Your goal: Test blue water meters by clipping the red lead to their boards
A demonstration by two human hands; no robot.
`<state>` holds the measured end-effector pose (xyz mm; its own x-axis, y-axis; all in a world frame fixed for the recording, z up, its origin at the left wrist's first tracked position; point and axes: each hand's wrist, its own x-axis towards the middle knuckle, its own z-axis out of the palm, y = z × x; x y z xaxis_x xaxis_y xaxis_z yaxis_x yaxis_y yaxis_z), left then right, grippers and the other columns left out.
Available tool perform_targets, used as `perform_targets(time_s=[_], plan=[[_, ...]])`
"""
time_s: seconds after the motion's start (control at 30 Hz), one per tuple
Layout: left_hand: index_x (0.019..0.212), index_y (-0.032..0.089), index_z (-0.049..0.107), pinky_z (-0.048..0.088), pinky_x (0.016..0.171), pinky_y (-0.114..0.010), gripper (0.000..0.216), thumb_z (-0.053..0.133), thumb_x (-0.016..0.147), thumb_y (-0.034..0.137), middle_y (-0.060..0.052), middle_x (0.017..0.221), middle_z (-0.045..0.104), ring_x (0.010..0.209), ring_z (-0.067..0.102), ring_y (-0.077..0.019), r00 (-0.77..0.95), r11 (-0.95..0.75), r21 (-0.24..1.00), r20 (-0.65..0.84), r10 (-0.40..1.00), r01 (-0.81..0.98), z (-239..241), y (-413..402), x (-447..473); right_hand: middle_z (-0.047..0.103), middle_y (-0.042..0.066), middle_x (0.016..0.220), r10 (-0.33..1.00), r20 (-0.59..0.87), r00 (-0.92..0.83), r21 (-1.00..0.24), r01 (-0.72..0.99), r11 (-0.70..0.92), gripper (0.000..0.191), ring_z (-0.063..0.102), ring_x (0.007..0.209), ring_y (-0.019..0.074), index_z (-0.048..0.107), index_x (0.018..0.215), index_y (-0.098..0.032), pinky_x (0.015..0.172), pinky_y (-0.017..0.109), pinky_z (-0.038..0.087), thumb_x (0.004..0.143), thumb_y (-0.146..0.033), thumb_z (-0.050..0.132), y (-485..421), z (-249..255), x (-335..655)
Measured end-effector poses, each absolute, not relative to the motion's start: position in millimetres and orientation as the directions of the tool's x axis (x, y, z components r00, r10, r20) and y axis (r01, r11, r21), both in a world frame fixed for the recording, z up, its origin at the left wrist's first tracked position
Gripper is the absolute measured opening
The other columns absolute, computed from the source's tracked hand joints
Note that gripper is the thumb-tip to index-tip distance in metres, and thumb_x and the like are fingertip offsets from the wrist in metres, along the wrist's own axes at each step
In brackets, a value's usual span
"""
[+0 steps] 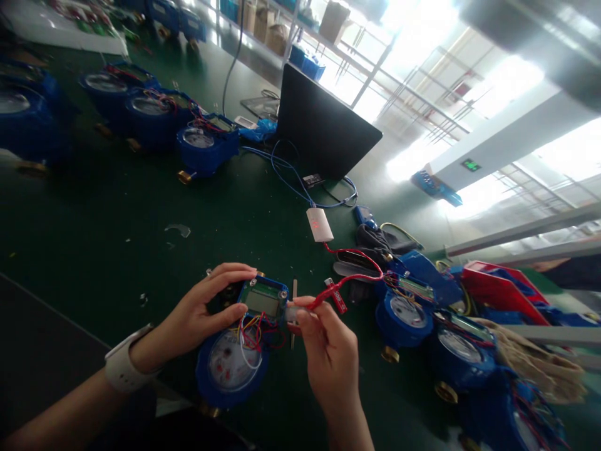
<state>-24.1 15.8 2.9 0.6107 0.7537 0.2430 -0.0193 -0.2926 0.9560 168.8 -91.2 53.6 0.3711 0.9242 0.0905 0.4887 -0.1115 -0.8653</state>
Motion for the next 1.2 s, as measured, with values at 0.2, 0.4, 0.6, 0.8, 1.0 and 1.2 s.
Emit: perform_targets(time_s=[0.2,0.4,0.6,0.8,1.0,1.2], plan=[[0.125,0.024,0.057,0.043,0.106,-0.047,0.034,0.061,0.091,0.025,-0.009,0.129,0.058,0.122,0.054,-0.0254,0.617,-0.285,0.958,0.237,0.751,-0.021,3,17,-25,0.077,0.001,0.09,0.938,0.091,0.336,-0.9,0.43,-0.066,0.014,0.075,0.075,0.0157,0.072,0.098,-0.026,0.062,0.025,0.065,0.095,-0.028,0.058,-89,58,174],[0.125,0.024,0.057,0.043,0.106,-0.048,0.035,0.061,0.091,0.027,-0.009,0.13,0.058,0.123,0.053,-0.0259,0.615,-0.282,0.959,0.238,0.752,-0.027,0,16,-25,0.078,0.002,0.088,0.955,0.098,0.279,-0.81,0.58,-0.086,0.015,0.073,0.071,0.016,0.073,0.097,-0.023,0.059,0.023,0.061,0.094,-0.028,0.059,-89,63,176],[0.125,0.024,0.057,0.043,0.106,-0.047,0.034,0.061,0.091,0.026,-0.009,0.129,0.058,0.122,0.054,-0.0256,0.609,-0.289,0.957,0.242,0.755,-0.022,2,16,-25,0.076,0.002,0.08,0.963,0.121,0.24,-0.771,0.634,-0.062,0.016,0.07,0.063,0.0152,0.073,0.092,-0.022,0.05,0.022,0.054,0.093,-0.028,0.059,-86,67,173],[0.125,0.024,0.057,0.043,0.106,-0.045,0.034,0.061,0.091,0.026,-0.008,0.129,0.058,0.122,0.054,-0.0245,0.614,-0.29,0.956,0.248,0.75,-0.031,2,16,-24,0.076,0.002,0.083,0.964,0.12,0.238,-0.739,0.669,-0.074,0.015,0.07,0.066,0.0155,0.073,0.095,-0.022,0.051,0.022,0.053,0.094,-0.028,0.058,-87,66,173],[0.125,0.025,0.057,0.043,0.105,-0.046,0.034,0.061,0.091,0.026,-0.008,0.13,0.058,0.122,0.054,-0.0254,0.612,-0.293,0.956,0.248,0.751,-0.028,2,16,-25,0.076,0.002,0.082,0.966,0.13,0.226,-0.735,0.676,-0.059,0.014,0.07,0.066,0.0152,0.073,0.094,-0.021,0.055,0.023,0.057,0.092,-0.025,0.06,-85,67,172],[0.125,0.024,0.057,0.043,0.105,-0.045,0.034,0.06,0.091,0.025,-0.009,0.129,0.059,0.122,0.054,-0.0253,0.61,-0.302,0.953,0.259,0.749,-0.034,2,16,-25,0.074,0.004,0.087,0.971,0.137,0.196,-0.725,0.688,-0.037,0.012,0.069,0.064,0.0136,0.073,0.089,-0.02,0.052,0.021,0.055,0.091,-0.023,0.061,-80,71,171]])
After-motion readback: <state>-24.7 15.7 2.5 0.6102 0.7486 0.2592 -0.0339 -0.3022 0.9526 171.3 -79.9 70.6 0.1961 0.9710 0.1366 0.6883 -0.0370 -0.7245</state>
